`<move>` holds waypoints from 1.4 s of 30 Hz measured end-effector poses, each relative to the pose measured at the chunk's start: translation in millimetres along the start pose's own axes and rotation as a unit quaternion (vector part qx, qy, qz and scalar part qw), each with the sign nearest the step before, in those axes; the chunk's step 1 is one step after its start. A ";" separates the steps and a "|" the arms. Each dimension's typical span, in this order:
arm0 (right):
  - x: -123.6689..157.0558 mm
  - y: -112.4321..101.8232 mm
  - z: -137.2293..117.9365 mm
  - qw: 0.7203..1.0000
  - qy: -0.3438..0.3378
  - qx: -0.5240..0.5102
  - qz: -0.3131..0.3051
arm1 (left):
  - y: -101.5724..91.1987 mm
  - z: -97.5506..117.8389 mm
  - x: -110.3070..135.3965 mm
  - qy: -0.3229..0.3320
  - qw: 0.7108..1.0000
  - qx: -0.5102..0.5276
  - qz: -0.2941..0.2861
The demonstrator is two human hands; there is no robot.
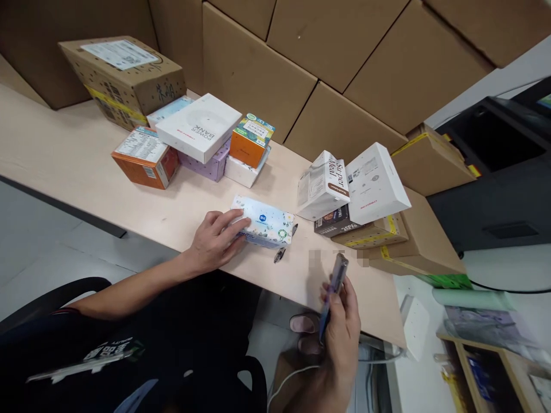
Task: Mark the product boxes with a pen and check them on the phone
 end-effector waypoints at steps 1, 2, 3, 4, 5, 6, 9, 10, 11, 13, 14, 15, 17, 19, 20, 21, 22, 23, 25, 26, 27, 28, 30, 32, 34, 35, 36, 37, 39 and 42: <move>-3.0 -7.6 11.5 0.999 0.006 0.050 0.006 | -1.2 0.0 0.1 0.001 1.000 0.001 0.007; -6.8 -12.6 20.1 0.995 0.000 0.098 0.006 | -2.5 -0.1 0.1 0.002 1.000 0.004 0.014; -11.2 -15.0 25.4 0.990 -0.020 0.142 0.001 | -3.8 -0.5 -0.1 0.003 1.000 0.010 0.020; -15.5 -14.7 28.1 0.982 -0.053 0.181 -0.010 | -4.5 -2.0 -0.9 -0.001 1.000 0.017 0.022; -18.9 -13.4 31.0 0.973 -0.084 0.213 -0.019 | -4.5 -4.7 -2.4 -0.009 0.999 0.027 0.019; -21.6 -12.1 35.2 0.965 -0.106 0.239 -0.026 | -3.7 -8.1 -4.6 -0.021 0.999 0.038 0.010; -27.1 -10.0 53.7 0.946 -0.121 0.299 -0.043 | 1.3 -19.6 -14.3 -0.061 0.994 0.080 -0.046; -28.7 -9.7 59.2 0.941 -0.120 0.312 -0.047 | 3.2 -22.6 -18.0 -0.072 0.990 0.095 -0.070; -30.3 -9.8 63.7 0.939 -0.120 0.319 -0.050 | 5.0 -25.0 -21.6 -0.079 0.986 0.110 -0.095; -33.7 -9.9 70.8 0.937 -0.121 0.324 -0.060 | 9.1 -27.9 -27.7 -0.087 0.975 0.143 -0.147; -35.4 -10.0 73.8 0.937 -0.120 0.322 -0.065 | 10.4 -28.9 -30.1 -0.088 0.969 0.159 -0.169; -36.9 -10.4 76.6 0.937 -0.118 0.320 -0.070 | 10.8 -29.7 -32.1 -0.087 0.964 0.173 -0.184; -38.8 -11.2 80.9 0.939 -0.114 0.314 -0.079 | 10.1 -32.1 -34.5 -0.086 0.957 0.189 -0.201; -38.7 -11.6 82.0 0.942 -0.112 0.305 -0.084 | 7.3 -35.4 -34.9 -0.087 0.957 0.194 -0.199; -37.9 -12.1 80.9 0.943 -0.111 0.303 -0.082 | 5.9 -37.2 -34.2 -0.089 0.957 0.194 -0.197; -36.6 -13.1 78.3 0.943 -0.111 0.304 -0.075 | 4.5 -39.0 -33.0 -0.092 0.957 0.194 -0.193; -35.0 -14.6 73.9 0.942 -0.113 0.309 -0.062 | 2.7 -41.1 -31.6 -0.097 0.959 0.192 -0.186; -33.1 -16.3 67.4 0.941 -0.117 0.315 -0.044 | 0.5 -43.5 -30.2 -0.103 0.961 0.188 -0.176; -28.4 -17.6 48.7 0.937 -0.141 0.319 -0.005 | -4.6 -50.1 -27.5 -0.122 0.967 0.165 -0.149; -26.0 -16.5 37.9 0.936 -0.157 0.313 0.010 | -7.8 -54.2 -26.5 -0.134 0.971 0.146 -0.134; -23.9 -14.4 27.2 0.937 -0.174 0.304 0.021 | -11.5 -58.6 -25.9 -0.145 0.975 0.126 -0.116; -22.3 -11.4 17.2 0.937 -0.189 0.291 0.027 | -15.0 -63.0 -25.6 -0.154 0.977 0.106 -0.101; -20.7 -4.7 -0.5 0.939 -0.216 0.267 0.036 | -20.1 -70.1 -26.9 -0.159 0.981 0.079 -0.082; -21.3 2.9 -13.8 0.939 -0.235 0.249 0.037 | -21.2 -75.2 -30.3 -0.154 0.982 0.075 -0.078; -23.4 10.6 -23.5 0.939 -0.248 0.237 0.035 | -21.2 -79.2 -35.1 -0.150 0.983 0.077 -0.066; -24.8 14.4 -27.3 0.938 -0.252 0.234 0.033 | -21.8 -81.2 -37.5 -0.154 0.984 0.070 -0.051; -26.5 18.2 -30.9 0.938 -0.255 0.232 0.031 | -22.5 -82.8 -39.5 -0.162 0.985 0.053 -0.033; -28.3 21.9 -34.9 0.938 -0.259 0.230 0.031 | -23.1 -84.0 -40.9 -0.176 0.984 0.026 -0.015; -32.7 27.9 -44.3 0.937 -0.267 0.224 0.036 | -21.5 -83.9 -41.5 -0.209 0.977 -0.041 0.007; -43.4 34.9 -62.1 0.934 -0.281 0.214 0.050 | -9.3 -70.7 -41.8 -0.208 0.974 -0.094 -0.017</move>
Point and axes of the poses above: each hand's wrist, its own x-axis away from the middle knuckle, its own y-axis out of the palm, z = x × y, the point moved 10 cm from there along -x, towards the middle knuckle, and after that the axes turned 11 degrees about -y, right-handed, at the moved point
